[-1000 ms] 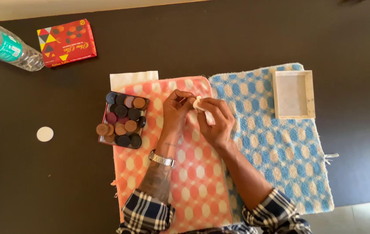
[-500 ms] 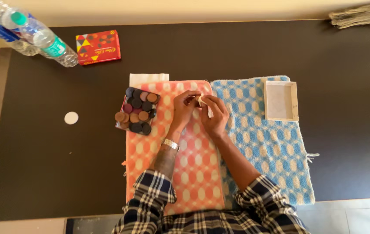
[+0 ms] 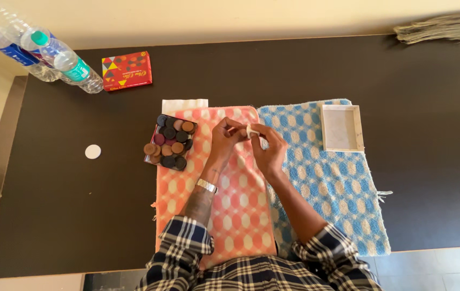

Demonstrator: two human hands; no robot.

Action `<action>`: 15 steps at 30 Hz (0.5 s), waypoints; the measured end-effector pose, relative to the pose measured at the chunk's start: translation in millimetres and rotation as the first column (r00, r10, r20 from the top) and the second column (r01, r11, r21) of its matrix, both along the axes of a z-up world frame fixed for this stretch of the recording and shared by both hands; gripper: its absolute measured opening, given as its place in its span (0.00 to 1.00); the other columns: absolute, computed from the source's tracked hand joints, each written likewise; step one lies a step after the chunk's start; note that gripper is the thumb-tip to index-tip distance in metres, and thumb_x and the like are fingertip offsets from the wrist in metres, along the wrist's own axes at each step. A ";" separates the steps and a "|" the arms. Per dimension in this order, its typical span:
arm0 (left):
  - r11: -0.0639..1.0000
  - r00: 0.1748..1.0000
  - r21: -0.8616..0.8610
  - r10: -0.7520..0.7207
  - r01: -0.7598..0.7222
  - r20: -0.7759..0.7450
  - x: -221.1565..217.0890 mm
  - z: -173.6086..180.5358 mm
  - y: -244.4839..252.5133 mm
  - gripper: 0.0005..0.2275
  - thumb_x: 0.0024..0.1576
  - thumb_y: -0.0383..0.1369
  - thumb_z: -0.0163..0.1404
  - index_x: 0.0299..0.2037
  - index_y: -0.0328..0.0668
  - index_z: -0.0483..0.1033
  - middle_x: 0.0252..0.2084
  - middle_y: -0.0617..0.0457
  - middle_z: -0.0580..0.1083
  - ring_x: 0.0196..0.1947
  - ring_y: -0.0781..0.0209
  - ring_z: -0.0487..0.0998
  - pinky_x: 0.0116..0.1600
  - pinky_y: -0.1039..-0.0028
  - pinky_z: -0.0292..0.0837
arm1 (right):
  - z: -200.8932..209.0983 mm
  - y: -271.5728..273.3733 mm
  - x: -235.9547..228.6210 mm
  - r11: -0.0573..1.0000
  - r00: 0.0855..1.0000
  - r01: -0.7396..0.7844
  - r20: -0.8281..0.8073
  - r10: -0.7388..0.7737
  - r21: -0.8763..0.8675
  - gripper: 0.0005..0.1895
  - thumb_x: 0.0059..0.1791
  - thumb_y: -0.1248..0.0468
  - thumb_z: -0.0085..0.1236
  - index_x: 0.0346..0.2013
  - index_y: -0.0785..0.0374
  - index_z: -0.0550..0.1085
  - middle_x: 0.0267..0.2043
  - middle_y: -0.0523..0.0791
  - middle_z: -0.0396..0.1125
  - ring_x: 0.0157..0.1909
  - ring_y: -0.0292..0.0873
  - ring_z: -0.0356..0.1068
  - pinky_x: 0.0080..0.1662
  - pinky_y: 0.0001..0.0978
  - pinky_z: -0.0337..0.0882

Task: The person wipes small circular objects with a cloth and places them into a white box.

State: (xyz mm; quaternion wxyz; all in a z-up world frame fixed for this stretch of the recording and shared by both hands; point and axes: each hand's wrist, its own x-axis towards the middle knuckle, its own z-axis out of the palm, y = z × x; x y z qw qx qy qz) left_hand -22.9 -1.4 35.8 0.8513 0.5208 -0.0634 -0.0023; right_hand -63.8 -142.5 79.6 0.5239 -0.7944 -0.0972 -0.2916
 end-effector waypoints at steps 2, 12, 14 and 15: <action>1.000 0.999 -0.014 0.006 -0.007 -0.043 -11.7 10.1 -1.7 0.11 0.55 0.20 0.55 0.47 0.36 0.74 0.38 0.53 0.77 0.39 0.65 0.81 0.45 0.72 0.85 | 8.3 -6.6 -14.7 0.999 0.999 -0.015 0.028 0.016 -0.045 0.11 0.49 0.76 0.62 0.45 0.65 0.80 0.47 0.48 0.77 0.46 0.44 0.79 0.48 0.33 0.80; 0.998 0.985 -0.036 -0.048 0.043 -0.163 -72.8 23.2 -15.5 0.07 0.60 0.25 0.58 0.44 0.30 0.77 0.35 0.49 0.79 0.34 0.62 0.81 0.44 0.72 0.82 | 24.0 -19.5 -61.8 0.992 0.990 -0.038 -0.127 0.054 0.120 0.09 0.51 0.74 0.61 0.47 0.66 0.79 0.45 0.48 0.77 0.45 0.42 0.79 0.48 0.31 0.80; 0.999 0.990 -0.028 -0.037 0.034 -0.137 -76.8 31.3 -13.5 0.08 0.58 0.26 0.57 0.45 0.34 0.76 0.37 0.53 0.78 0.34 0.63 0.81 0.43 0.72 0.83 | 26.0 -20.6 -64.5 0.984 0.987 -0.054 -0.143 0.079 0.172 0.10 0.51 0.72 0.62 0.48 0.66 0.77 0.45 0.48 0.77 0.46 0.41 0.79 0.50 0.31 0.81; 0.999 0.992 -0.024 -0.030 0.028 -0.120 -77.9 36.3 -13.1 0.09 0.57 0.27 0.57 0.46 0.36 0.76 0.38 0.54 0.77 0.34 0.64 0.82 0.43 0.72 0.84 | 28.2 -20.4 -66.5 0.984 0.989 -0.074 -0.115 0.093 0.161 0.11 0.51 0.72 0.63 0.48 0.67 0.76 0.46 0.49 0.76 0.47 0.40 0.79 0.50 0.31 0.81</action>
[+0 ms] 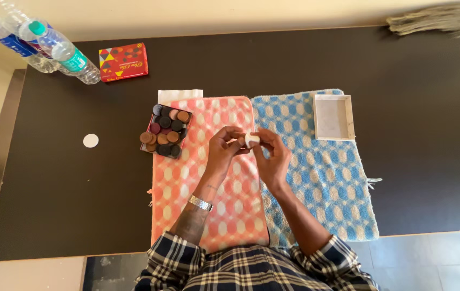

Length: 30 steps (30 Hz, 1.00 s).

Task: The person wipes small circular objects with a cloth and places them into a white box.

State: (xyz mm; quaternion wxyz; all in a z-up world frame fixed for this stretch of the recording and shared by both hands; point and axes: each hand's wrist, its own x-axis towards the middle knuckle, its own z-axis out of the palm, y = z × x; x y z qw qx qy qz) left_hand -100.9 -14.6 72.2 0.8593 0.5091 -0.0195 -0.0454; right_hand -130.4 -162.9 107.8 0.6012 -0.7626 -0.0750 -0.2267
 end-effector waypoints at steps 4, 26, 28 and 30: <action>0.998 0.998 0.012 0.056 -0.056 0.004 -11.4 13.8 -4.5 0.08 0.58 0.25 0.56 0.46 0.33 0.78 0.39 0.52 0.78 0.36 0.64 0.82 0.44 0.72 0.83 | 12.8 -6.6 -14.4 0.990 0.999 -0.016 0.042 0.022 -0.140 0.11 0.49 0.71 0.66 0.46 0.67 0.78 0.45 0.49 0.77 0.45 0.40 0.80 0.47 0.30 0.82; 0.985 0.992 0.173 -0.011 -0.011 0.127 -31.8 70.7 -3.2 0.06 0.57 0.20 0.56 0.44 0.29 0.79 0.38 0.48 0.80 0.36 0.64 0.82 0.43 0.74 0.80 | 43.3 -17.8 -34.7 0.986 0.975 0.048 0.223 -0.011 -0.161 0.09 0.49 0.72 0.66 0.44 0.67 0.78 0.45 0.49 0.77 0.46 0.41 0.79 0.45 0.31 0.79; 0.994 0.993 0.099 0.033 -0.044 0.113 -28.6 66.4 -0.4 0.06 0.58 0.20 0.57 0.44 0.29 0.79 0.39 0.47 0.80 0.35 0.64 0.81 0.41 0.74 0.80 | 41.1 -12.3 -31.6 0.963 0.959 0.088 0.283 -0.013 -0.253 0.08 0.48 0.72 0.67 0.42 0.64 0.80 0.47 0.48 0.77 0.48 0.42 0.79 0.46 0.31 0.79; 0.998 0.993 0.049 0.036 -0.041 0.113 -24.2 64.2 3.1 0.06 0.58 0.20 0.57 0.44 0.28 0.78 0.38 0.45 0.81 0.34 0.64 0.81 0.41 0.74 0.81 | 40.9 -8.1 -28.7 0.975 0.970 0.078 0.242 -0.026 -0.208 0.08 0.48 0.71 0.67 0.41 0.63 0.80 0.46 0.48 0.77 0.47 0.42 0.79 0.43 0.29 0.79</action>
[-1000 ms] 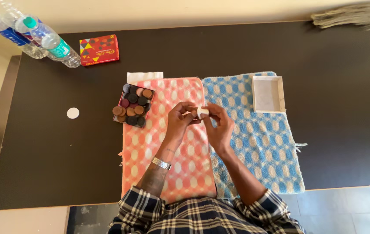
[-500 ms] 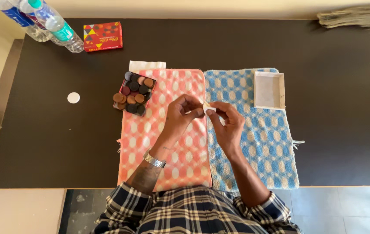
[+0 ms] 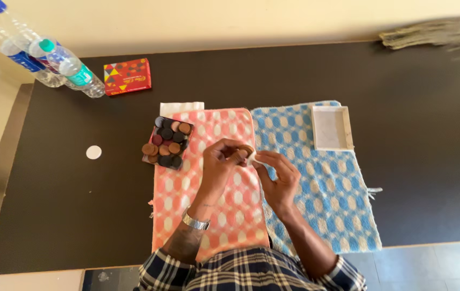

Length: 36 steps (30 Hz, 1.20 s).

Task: The person wipes small circular objects with a cloth and places them into a white box.

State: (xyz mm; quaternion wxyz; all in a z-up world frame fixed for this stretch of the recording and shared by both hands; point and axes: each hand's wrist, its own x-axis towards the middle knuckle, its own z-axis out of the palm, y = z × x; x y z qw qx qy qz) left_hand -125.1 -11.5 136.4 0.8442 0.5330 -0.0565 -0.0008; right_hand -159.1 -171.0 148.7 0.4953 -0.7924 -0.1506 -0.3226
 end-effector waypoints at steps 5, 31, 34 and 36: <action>0.984 0.985 0.048 -0.174 0.174 -0.006 2.2 -6.6 3.0 0.06 0.61 0.20 0.54 0.46 0.31 0.74 0.40 0.48 0.78 0.38 0.64 0.81 0.43 0.73 0.84 | -9.4 -3.3 3.5 1.000 1.000 0.020 -0.005 -0.020 0.006 0.07 0.49 0.71 0.66 0.42 0.63 0.81 0.46 0.48 0.77 0.45 0.42 0.79 0.42 0.29 0.78; 0.994 0.997 0.103 -0.033 0.026 0.071 -11.3 2.1 2.0 0.05 0.59 0.20 0.58 0.42 0.29 0.78 0.39 0.48 0.79 0.37 0.65 0.81 0.44 0.75 0.82 | -10.7 -4.5 11.3 0.969 0.985 -0.146 -0.057 0.160 0.198 0.06 0.52 0.71 0.62 0.44 0.68 0.79 0.46 0.51 0.75 0.44 0.41 0.79 0.45 0.28 0.84; 1.000 0.989 0.023 0.017 -0.020 0.148 -10.4 3.7 1.1 0.04 0.59 0.20 0.58 0.42 0.29 0.78 0.40 0.47 0.80 0.38 0.63 0.82 0.45 0.74 0.82 | -10.8 -3.0 7.5 0.979 0.988 -0.145 -0.034 0.151 0.143 0.05 0.52 0.72 0.61 0.43 0.68 0.79 0.47 0.52 0.75 0.44 0.41 0.79 0.44 0.29 0.80; 0.999 0.986 0.002 0.039 -0.040 0.164 -7.3 7.2 0.9 0.05 0.59 0.21 0.58 0.43 0.30 0.77 0.40 0.47 0.81 0.40 0.63 0.83 0.46 0.74 0.84 | -10.7 -1.5 4.8 0.968 0.984 -0.160 -0.052 0.173 0.194 0.06 0.52 0.72 0.61 0.43 0.69 0.79 0.47 0.53 0.75 0.46 0.42 0.78 0.46 0.29 0.82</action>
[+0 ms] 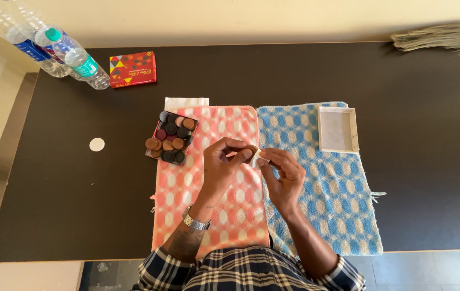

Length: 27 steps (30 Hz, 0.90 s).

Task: The person wipes small circular objects with a cloth and places them into a white box.

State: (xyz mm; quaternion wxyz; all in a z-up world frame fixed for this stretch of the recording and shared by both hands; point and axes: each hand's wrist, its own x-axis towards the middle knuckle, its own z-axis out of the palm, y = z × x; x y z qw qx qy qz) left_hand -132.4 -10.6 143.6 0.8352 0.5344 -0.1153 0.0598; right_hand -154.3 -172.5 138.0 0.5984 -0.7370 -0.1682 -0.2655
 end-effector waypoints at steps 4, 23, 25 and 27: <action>0.984 0.998 0.165 -0.062 0.061 -0.002 -2.8 6.3 -2.4 0.07 0.59 0.21 0.56 0.46 0.31 0.77 0.41 0.48 0.80 0.39 0.63 0.82 0.45 0.75 0.85 | -2.4 -2.2 1.4 0.999 0.999 0.027 -0.035 -0.026 0.034 0.06 0.52 0.73 0.60 0.43 0.68 0.79 0.47 0.52 0.75 0.44 0.41 0.79 0.45 0.29 0.80; 0.993 0.999 0.120 -0.015 0.020 -0.037 -1.1 0.2 1.2 0.04 0.58 0.19 0.58 0.38 0.30 0.76 0.38 0.46 0.79 0.38 0.62 0.83 0.43 0.73 0.84 | -6.5 -0.8 7.7 0.996 0.998 -0.052 -0.014 0.053 0.074 0.04 0.53 0.73 0.58 0.42 0.68 0.79 0.46 0.53 0.75 0.41 0.40 0.79 0.41 0.27 0.82; 0.993 0.999 0.113 0.035 -0.034 -0.011 1.8 0.4 4.0 0.04 0.58 0.19 0.58 0.39 0.30 0.76 0.38 0.46 0.80 0.37 0.62 0.82 0.41 0.73 0.82 | -7.5 1.7 5.6 1.000 1.000 -0.020 -0.024 0.020 -0.003 0.04 0.52 0.73 0.59 0.41 0.68 0.79 0.45 0.53 0.76 0.39 0.40 0.80 0.39 0.27 0.80; 0.996 0.999 0.081 0.047 -0.045 -0.020 3.6 0.6 7.7 0.04 0.59 0.20 0.58 0.40 0.32 0.76 0.38 0.47 0.80 0.36 0.63 0.82 0.39 0.73 0.82 | -7.9 3.7 3.0 1.000 0.999 -0.018 -0.036 0.018 -0.012 0.04 0.52 0.73 0.60 0.41 0.68 0.80 0.45 0.53 0.76 0.39 0.40 0.79 0.38 0.27 0.79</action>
